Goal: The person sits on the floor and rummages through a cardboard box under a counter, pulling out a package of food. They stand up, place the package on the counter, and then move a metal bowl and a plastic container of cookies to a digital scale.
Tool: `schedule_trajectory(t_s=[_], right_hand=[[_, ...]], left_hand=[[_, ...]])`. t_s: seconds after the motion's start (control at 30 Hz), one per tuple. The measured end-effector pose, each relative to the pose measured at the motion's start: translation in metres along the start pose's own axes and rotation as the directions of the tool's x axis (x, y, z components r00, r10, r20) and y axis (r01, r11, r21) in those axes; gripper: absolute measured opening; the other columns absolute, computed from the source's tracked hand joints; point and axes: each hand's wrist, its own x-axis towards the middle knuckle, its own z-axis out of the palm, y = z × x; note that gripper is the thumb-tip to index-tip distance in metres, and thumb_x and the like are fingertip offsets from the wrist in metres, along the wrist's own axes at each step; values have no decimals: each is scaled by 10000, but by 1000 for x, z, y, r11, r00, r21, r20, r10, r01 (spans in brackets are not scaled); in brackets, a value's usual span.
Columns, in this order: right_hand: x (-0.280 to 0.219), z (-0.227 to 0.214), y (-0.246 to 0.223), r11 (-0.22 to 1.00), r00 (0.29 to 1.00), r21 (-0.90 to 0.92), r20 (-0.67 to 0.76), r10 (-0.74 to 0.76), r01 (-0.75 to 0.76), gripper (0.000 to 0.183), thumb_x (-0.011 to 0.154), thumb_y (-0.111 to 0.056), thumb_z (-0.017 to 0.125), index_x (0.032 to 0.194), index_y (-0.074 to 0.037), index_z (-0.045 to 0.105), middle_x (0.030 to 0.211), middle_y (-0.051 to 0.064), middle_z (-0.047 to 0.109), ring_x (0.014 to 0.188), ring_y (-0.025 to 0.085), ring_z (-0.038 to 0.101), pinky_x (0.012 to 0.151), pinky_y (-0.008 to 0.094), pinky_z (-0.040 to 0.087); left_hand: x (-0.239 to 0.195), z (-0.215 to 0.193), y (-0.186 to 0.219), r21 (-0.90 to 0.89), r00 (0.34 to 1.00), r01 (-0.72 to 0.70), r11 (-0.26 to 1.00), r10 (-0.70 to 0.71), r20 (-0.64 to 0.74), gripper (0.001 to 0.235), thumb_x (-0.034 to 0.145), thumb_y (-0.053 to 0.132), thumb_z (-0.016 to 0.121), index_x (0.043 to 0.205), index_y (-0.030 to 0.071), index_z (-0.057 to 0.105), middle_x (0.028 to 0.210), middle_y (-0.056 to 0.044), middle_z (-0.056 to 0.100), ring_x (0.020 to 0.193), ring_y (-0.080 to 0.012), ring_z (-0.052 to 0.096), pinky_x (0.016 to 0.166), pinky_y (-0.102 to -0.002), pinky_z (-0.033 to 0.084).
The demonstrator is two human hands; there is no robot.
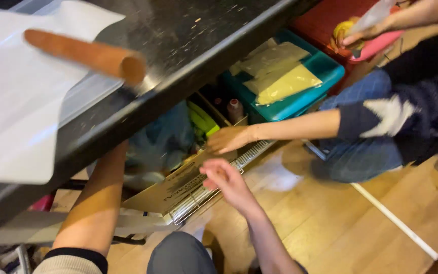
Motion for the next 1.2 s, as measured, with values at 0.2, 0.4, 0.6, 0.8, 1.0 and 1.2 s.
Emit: schedule_trajectory(t_s=[0.2, 0.4, 0.6, 0.8, 1.0, 1.2], right_hand=[[71, 48, -29, 998, 997, 31, 39, 59, -61, 1248, 1064, -709, 716, 1830, -19, 12, 1691, 510, 425, 1307, 640, 717, 997, 713, 647], [122, 50, -10, 752, 993, 655, 119, -12, -69, 815, 973, -823, 769, 1321, -92, 865, 1146, 200, 876, 998, 352, 873, 984, 487, 711], [27, 77, -76, 895, 994, 433, -63, -91, 109, 822, 1011, -159, 742, 1786, -250, 483, 1732, 121, 630, 1507, 289, 649, 1345, 461, 444], [63, 21, 14, 791, 960, 560, -24, -279, 244, 1017, 859, 152, 731, 1778, -218, 503, 1658, 183, 688, 1481, 336, 711, 1282, 496, 559], [46, 32, 32, 847, 999, 530, -19, -34, 39, 551, 997, -58, 854, 1535, -78, 736, 1357, 181, 844, 1166, 327, 849, 1085, 515, 669], [30, 64, -19, 847, 988, 527, -79, 131, -70, 599, 1026, -543, 862, 1392, -76, 779, 1215, 76, 845, 967, 248, 838, 1029, 509, 718]], left_hand=[[-52, -44, 38, -168, 938, -114, 979, 50, -343, 301, 812, 211, 812, 1110, 204, 856, 1131, -62, 705, 1123, -371, 680, 995, -534, 566], [-139, -70, 84, -291, 804, -262, 920, 42, -593, 332, 762, 227, 818, 1094, 219, 829, 1099, -43, 639, 1099, -370, 612, 1037, -536, 495], [-230, -14, 103, -519, 793, -266, 813, -121, -597, 501, 749, 188, 922, 1227, 326, 864, 1227, 27, 707, 1218, -288, 655, 1132, -419, 530], [-277, -82, 119, -977, 809, 16, 214, -577, -113, 1091, 890, 36, 911, 1700, 28, 181, 1671, -389, 338, 1550, -675, 434, 1239, -811, 442], [-268, -52, 95, -996, 861, -40, 82, -503, -76, 938, 1029, 77, 806, 1780, 142, 246, 1760, -204, 442, 1650, -390, 454, 1333, -670, 403], [-193, -102, 66, -961, 473, 90, -260, -839, 271, 646, 1029, 388, 798, 1355, -150, 651, 1209, -251, 612, 984, -291, 648, 805, -546, 611]])
